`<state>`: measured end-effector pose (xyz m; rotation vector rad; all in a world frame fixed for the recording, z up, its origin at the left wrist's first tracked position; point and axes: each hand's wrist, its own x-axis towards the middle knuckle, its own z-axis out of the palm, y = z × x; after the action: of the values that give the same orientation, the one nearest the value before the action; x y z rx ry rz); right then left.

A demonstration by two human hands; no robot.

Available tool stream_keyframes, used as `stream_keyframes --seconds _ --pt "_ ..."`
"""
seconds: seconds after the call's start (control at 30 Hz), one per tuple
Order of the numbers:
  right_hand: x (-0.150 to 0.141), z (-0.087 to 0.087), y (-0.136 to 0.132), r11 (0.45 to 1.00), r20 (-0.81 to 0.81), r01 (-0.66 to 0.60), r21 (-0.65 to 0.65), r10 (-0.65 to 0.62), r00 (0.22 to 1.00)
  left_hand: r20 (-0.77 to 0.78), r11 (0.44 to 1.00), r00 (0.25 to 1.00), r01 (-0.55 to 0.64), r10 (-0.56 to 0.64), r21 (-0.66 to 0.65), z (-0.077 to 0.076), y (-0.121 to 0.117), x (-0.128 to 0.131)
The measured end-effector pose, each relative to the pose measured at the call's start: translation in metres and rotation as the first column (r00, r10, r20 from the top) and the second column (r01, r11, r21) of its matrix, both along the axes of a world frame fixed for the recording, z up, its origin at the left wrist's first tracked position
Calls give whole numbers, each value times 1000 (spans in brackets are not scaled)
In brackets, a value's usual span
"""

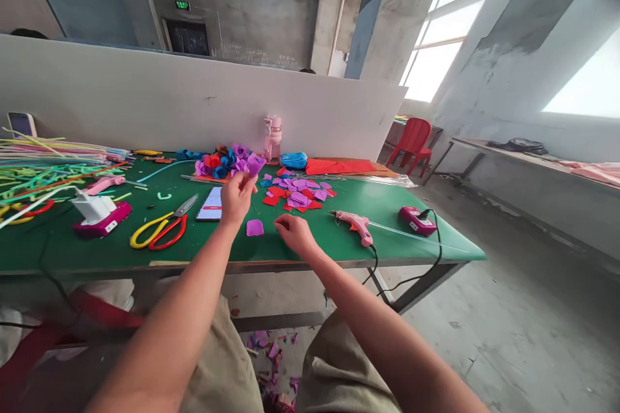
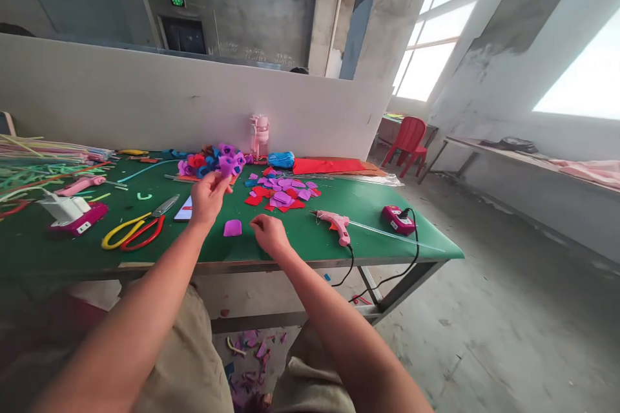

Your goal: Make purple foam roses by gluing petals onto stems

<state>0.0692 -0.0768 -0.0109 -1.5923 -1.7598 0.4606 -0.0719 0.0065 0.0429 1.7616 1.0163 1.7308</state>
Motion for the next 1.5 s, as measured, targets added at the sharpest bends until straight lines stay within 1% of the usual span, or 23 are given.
stream_keyframes --seconds 0.07,0.1,0.2,0.27,0.3,0.37,0.5,0.6,0.67,0.73,0.8,0.83,0.97,1.03,1.1,1.27,1.43,1.5 --pt "-13 -1 16 999 56 14 -37 -12 998 33 999 999 -25 26 -30 -12 -2 -4" --pt "-20 -1 22 998 118 16 -57 -10 993 31 999 999 -41 42 -28 -14 -3 -5" --pt "-34 1 31 993 316 -27 -119 63 947 -5 994 995 -102 102 -30 -15 -4 -1" --pt "-32 4 32 987 358 -68 -148 118 926 -28 993 994 -104 103 -47 -13 -2 5" --pt "-26 6 32 985 355 -75 -156 127 926 -36 995 995 -90 88 -53 -12 -1 8" --pt "-5 10 31 984 348 -65 -164 119 930 -52 997 998 -50 47 -61 -12 0 14" --pt "57 19 25 984 335 -6 -180 67 940 -120 996 993 9 -20 -89 -16 -2 24" --pt "92 29 15 996 282 49 -72 -27 959 -156 991 987 28 -48 -128 -19 -5 32" --pt "100 34 10 999 280 3 -40 8 960 -133 984 989 46 -70 -174 -20 -5 37" --pt "97 36 7 993 299 -106 -55 118 947 -93 973 991 75 -97 -220 -21 -5 41" --pt "90 36 9 973 365 -215 -88 233 901 -65 963 991 97 -117 -253 -23 -5 43" --pt "85 34 11 962 417 -248 -111 272 867 -61 960 991 101 -121 -262 -24 -5 44" --pt "72 26 26 936 613 -273 -223 352 707 -108 961 987 84 -116 -264 -29 -5 46" --pt "68 22 32 925 642 -287 -249 379 666 -125 962 985 84 -120 -261 -32 -6 47" --pt "67 20 37 924 635 -296 -241 381 673 -133 962 983 88 -126 -259 -34 -6 48" --pt "76 17 45 924 559 -314 -219 382 736 -155 961 978 95 -138 -258 -35 -5 49" --pt "86 18 47 910 405 -365 -196 414 815 -169 957 974 103 -153 -271 -35 -5 49" --pt "86 20 46 903 360 -379 -202 429 829 -180 956 971 106 -159 -275 -35 -5 49"
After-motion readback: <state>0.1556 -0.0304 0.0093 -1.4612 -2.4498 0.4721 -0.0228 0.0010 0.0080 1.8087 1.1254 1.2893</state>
